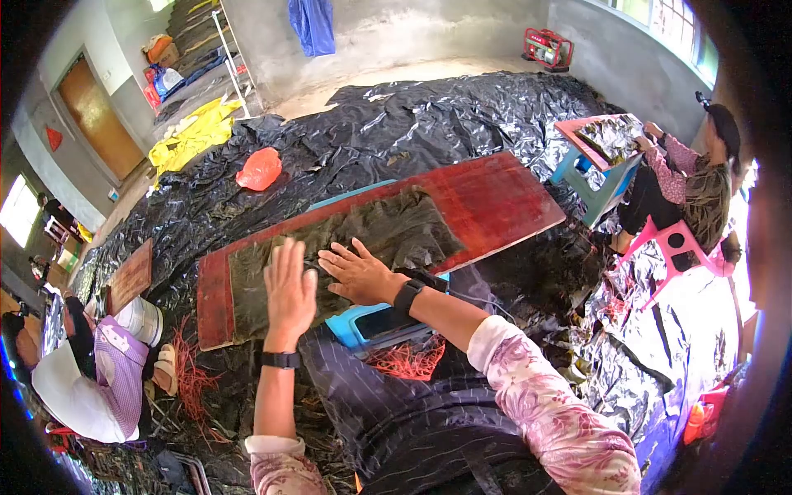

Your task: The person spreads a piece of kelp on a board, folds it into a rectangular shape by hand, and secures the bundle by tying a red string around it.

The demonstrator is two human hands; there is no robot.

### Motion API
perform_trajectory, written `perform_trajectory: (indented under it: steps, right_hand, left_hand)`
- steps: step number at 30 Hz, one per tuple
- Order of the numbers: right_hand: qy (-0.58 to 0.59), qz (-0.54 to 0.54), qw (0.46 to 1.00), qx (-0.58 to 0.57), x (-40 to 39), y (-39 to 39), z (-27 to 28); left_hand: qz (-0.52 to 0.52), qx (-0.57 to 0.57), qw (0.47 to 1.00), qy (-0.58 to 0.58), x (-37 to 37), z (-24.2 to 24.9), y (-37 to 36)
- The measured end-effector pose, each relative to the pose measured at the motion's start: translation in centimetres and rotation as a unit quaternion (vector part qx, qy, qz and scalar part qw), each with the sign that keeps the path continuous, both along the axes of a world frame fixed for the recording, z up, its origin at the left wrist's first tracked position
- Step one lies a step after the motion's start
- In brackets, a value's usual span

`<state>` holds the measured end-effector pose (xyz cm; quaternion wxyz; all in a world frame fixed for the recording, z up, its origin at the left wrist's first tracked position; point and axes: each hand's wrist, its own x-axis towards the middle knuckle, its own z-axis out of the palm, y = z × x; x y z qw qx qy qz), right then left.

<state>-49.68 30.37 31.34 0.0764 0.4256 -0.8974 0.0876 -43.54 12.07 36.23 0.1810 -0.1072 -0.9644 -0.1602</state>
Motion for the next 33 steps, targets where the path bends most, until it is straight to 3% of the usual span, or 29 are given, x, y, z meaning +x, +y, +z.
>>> perform_trajectory:
  steps: [2,4,8,12,15,18,20,22,26,28,30,31,32,33]
  right_hand:
    - [-0.033,0.006,0.999,-0.014,0.3,0.6,-0.3]
    - [-0.027,0.009,0.998,-0.063,1.7,3.3,0.6]
    - [0.061,-0.050,0.992,-0.094,4.8,10.0,5.9]
    - [0.051,-0.168,0.966,-0.188,3.6,14.7,5.6]
    - [-0.011,-0.210,0.973,-0.097,3.0,15.9,2.8]
    - [0.006,-0.187,0.980,-0.071,3.3,16.2,1.8]
    - [-0.039,-0.201,0.976,-0.080,3.3,16.3,2.6]
    - [0.031,-0.209,0.963,-0.168,3.2,15.8,3.2]
    - [-0.013,-0.207,0.975,-0.084,2.2,15.5,1.1]
    - [0.025,-0.202,0.975,-0.091,2.2,16.0,0.7]
    - [-0.050,-0.194,0.970,-0.139,2.2,16.7,0.6]
    - [0.007,-0.197,0.957,-0.214,2.0,16.9,0.4]
    - [0.009,-0.201,0.956,-0.214,1.7,17.2,0.4]
    - [-0.021,-0.202,0.934,-0.294,1.0,17.7,0.9]
  left_hand:
    - [-0.035,0.045,0.998,-0.041,-1.6,-1.8,1.5]
    - [-0.030,-0.019,0.996,-0.077,-2.3,-4.8,1.4]
    - [-0.006,-0.057,0.996,-0.063,-2.3,-4.7,1.9]
    - [0.009,-0.067,0.993,-0.099,-2.2,-4.0,2.3]
    - [0.010,-0.069,0.991,-0.117,-2.2,-4.1,2.2]
    - [0.002,-0.066,0.989,-0.132,-2.5,-4.0,2.0]
    - [0.004,-0.062,0.987,-0.147,-2.4,-3.9,2.1]
    - [-0.001,-0.069,0.988,-0.141,-2.4,-4.0,2.0]
    - [-0.001,-0.068,0.986,-0.151,-2.4,-3.7,2.2]
    - [0.005,-0.070,0.987,-0.144,-2.5,-3.9,2.1]
    - [0.003,-0.068,0.987,-0.144,-2.5,-4.1,2.0]
    - [0.004,-0.069,0.987,-0.148,-2.5,-4.0,2.0]
    - [0.005,-0.070,0.986,-0.151,-2.5,-4.0,1.9]
    - [0.001,-0.052,0.986,-0.156,-2.4,-3.9,1.9]
